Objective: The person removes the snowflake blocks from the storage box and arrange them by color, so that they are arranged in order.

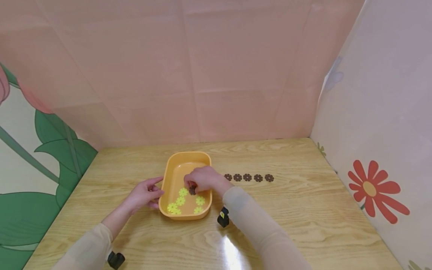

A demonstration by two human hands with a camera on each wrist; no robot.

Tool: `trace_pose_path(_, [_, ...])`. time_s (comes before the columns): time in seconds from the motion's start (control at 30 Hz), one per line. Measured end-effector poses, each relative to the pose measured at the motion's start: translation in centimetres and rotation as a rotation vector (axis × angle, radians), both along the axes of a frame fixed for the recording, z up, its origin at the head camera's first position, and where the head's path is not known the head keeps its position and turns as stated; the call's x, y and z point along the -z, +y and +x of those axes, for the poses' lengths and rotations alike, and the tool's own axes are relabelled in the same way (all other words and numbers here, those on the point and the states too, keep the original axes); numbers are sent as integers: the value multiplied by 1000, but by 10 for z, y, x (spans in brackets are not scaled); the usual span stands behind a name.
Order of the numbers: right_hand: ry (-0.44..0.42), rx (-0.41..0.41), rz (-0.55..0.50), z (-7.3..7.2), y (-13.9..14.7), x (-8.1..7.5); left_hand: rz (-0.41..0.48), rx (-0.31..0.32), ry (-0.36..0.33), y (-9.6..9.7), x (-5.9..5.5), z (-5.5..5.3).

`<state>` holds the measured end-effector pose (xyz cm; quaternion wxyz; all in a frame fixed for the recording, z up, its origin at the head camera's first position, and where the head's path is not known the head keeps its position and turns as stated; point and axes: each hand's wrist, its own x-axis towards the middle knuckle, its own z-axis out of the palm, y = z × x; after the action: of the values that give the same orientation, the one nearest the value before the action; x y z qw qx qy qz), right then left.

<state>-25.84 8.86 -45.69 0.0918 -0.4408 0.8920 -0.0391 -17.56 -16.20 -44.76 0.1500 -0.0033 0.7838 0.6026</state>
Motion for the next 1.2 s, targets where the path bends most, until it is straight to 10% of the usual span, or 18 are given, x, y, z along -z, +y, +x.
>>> trace_pose_path(0.4, [-6,8,-95,3,1,-4,-18,-3,1,1,-2,1])
trace_pose_path(0.93, [-162,79,-662,7,15,0,-4,1,14,-1,2,-1])
trace_pose_path(1.2, [-227,116,-771,19,55,-6,-7,0,14,0,-1,1])
